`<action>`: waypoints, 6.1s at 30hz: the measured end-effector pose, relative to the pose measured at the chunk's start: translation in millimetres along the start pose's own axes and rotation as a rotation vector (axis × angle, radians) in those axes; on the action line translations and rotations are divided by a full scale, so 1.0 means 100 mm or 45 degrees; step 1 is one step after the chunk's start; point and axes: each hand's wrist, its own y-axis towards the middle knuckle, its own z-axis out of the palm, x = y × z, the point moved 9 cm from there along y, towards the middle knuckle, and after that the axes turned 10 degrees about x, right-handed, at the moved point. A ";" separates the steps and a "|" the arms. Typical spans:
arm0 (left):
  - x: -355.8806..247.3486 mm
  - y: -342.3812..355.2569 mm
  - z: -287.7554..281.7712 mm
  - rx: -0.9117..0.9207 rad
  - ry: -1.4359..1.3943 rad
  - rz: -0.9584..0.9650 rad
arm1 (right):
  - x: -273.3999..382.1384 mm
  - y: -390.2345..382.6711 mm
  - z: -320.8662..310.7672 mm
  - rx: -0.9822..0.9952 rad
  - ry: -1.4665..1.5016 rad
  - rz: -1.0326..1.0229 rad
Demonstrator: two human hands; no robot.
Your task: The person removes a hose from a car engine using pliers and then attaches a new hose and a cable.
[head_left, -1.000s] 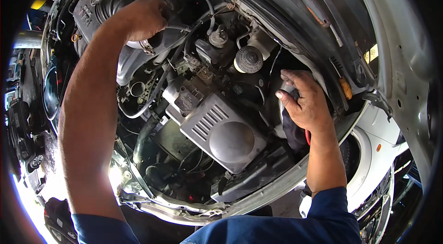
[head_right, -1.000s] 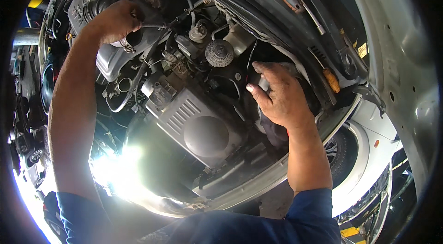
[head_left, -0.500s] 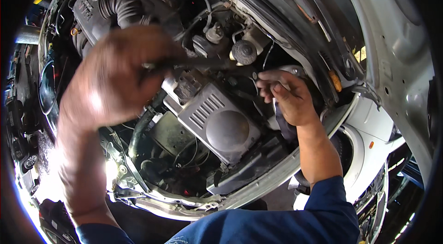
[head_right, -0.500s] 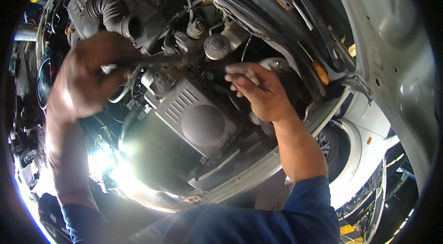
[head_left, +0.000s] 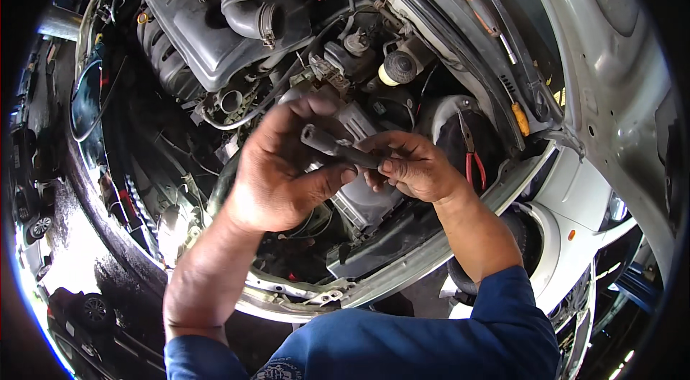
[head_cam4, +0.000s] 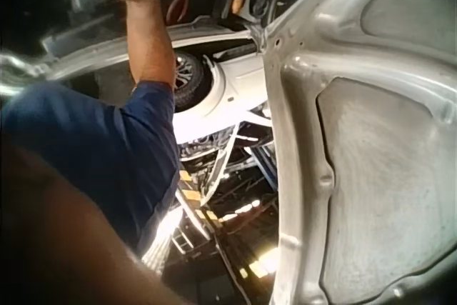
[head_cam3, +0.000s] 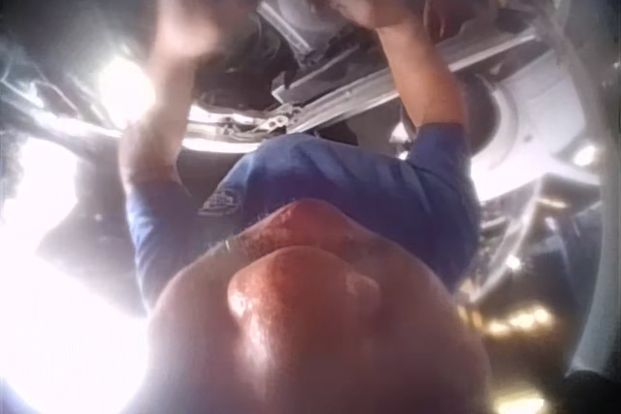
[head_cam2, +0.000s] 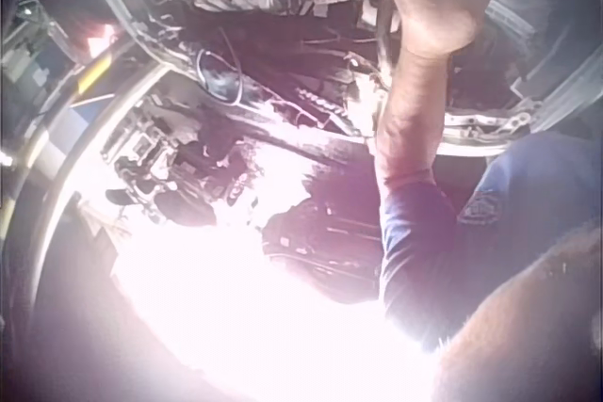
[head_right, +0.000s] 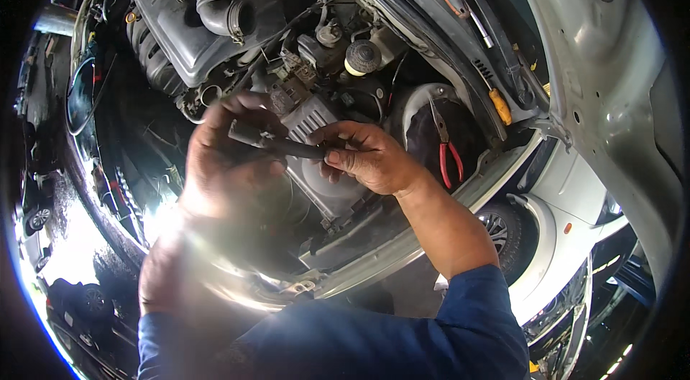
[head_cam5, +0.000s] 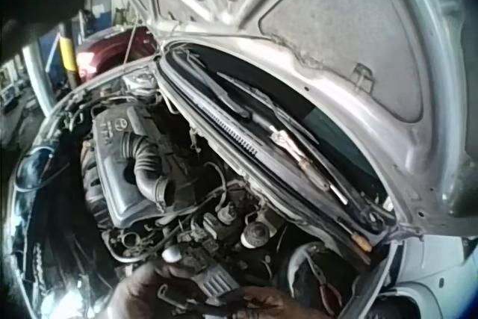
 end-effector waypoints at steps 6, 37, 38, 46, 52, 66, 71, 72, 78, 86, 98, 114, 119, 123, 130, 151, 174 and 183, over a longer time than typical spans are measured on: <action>0.37 -0.23 0.13 -0.046 -0.015 0.201 | -0.03 0.00 -0.03 -0.035 -0.122 0.050; 1.25 -0.30 0.48 -0.224 -0.686 -0.533 | 0.28 0.09 -0.63 -0.245 -0.318 -0.167; 1.28 -0.27 0.52 -0.184 -0.767 -0.564 | 0.28 0.09 -0.64 -0.231 -0.334 -0.189; 1.32 -0.09 0.53 -0.130 -0.785 -0.420 | 0.33 0.10 -0.50 -0.200 -0.414 -0.105; 1.35 -0.02 0.52 -0.151 -0.811 -0.442 | 0.38 0.07 -0.50 -0.278 -0.509 -0.128; 1.38 0.00 0.56 -0.188 -0.833 -0.462 | 0.43 0.05 -0.46 -0.281 -0.587 -0.151; 1.43 -0.01 0.54 -0.106 -0.733 -0.469 | 0.41 0.07 -0.46 -0.325 -0.541 -0.121; 1.42 0.01 0.57 -0.053 -0.714 -0.480 | 0.40 0.05 -0.49 -0.337 -0.570 -0.097; 1.38 0.02 0.64 0.001 -0.683 -0.483 | 0.42 0.05 -0.45 -0.297 -0.663 -0.076; 1.39 -0.02 0.66 -0.132 -0.830 -0.488 | 0.39 0.08 -0.40 -0.257 -0.582 -0.094; 1.28 -0.02 0.67 -0.184 -0.834 -0.506 | 0.35 0.07 -0.43 -0.285 -0.531 -0.085; 1.13 -0.69 0.36 -0.385 -0.651 -0.456 | 0.71 -1.61 -0.87 -1.006 -2.168 0.947; 1.10 -1.10 0.30 -0.298 -0.150 -0.537 | 0.73 -1.54 -0.85 -0.901 -2.214 0.926; 0.96 -1.49 0.20 -0.028 0.256 -0.668 | 0.94 -1.68 -0.94 -0.980 -1.780 0.727; 0.36 -2.00 0.18 0.290 1.154 -0.680 | 0.65 -0.75 1.06 0.053 -1.889 0.557; -0.38 -2.63 0.20 0.104 2.072 -0.521 | 0.04 -0.27 2.34 0.675 -2.353 0.326; 0.17 -2.63 0.17 0.460 0.598 -0.747 | -0.03 -0.31 2.54 0.930 -2.716 -0.109; 0.43 -2.33 -0.06 0.210 1.436 -0.741 | 0.11 -0.48 1.65 0.379 -2.799 0.166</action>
